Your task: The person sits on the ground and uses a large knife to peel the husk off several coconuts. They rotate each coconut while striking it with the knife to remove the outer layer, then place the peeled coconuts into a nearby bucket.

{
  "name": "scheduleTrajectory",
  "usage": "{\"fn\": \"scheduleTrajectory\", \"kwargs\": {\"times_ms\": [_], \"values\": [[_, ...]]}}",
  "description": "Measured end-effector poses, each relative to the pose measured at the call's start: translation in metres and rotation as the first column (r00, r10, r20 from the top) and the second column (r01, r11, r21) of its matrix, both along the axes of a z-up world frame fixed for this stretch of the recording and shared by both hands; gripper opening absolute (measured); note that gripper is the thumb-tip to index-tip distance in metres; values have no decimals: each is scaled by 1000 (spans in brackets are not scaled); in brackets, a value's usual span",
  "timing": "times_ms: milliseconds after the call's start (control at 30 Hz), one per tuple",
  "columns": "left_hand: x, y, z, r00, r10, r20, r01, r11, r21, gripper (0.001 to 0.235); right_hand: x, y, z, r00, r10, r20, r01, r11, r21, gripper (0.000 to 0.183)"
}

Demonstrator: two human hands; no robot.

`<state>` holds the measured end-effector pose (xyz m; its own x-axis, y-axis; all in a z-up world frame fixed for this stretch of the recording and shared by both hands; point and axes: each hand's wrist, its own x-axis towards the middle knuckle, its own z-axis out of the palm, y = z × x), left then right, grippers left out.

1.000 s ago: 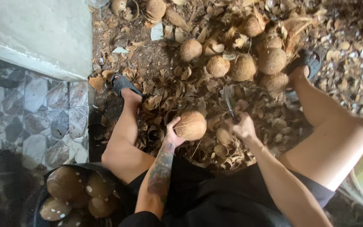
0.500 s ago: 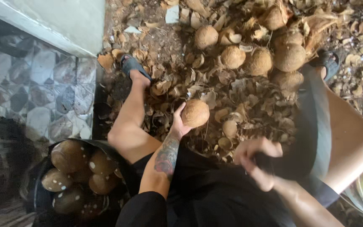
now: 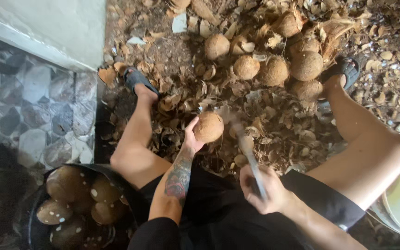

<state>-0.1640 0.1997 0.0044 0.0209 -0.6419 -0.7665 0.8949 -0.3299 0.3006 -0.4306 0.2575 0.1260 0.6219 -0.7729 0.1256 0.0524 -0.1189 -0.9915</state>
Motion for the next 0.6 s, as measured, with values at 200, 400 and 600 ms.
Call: {"fn": "scheduleTrajectory", "kwargs": {"times_ms": [200,400,600], "values": [[13,-22,-79,999,-11,-47,11,1000,-2,53,14,-8,-74,961,-244,131,273,759,-591,15],[-12,-7,-19,752,123,648,41,972,-233,68,-9,-7,-44,795,60,-603,287,840,461,27],[10,-8,-57,973,73,219,-64,997,-48,55,-4,-7,18,973,-231,-13,224,953,-204,9]]}}
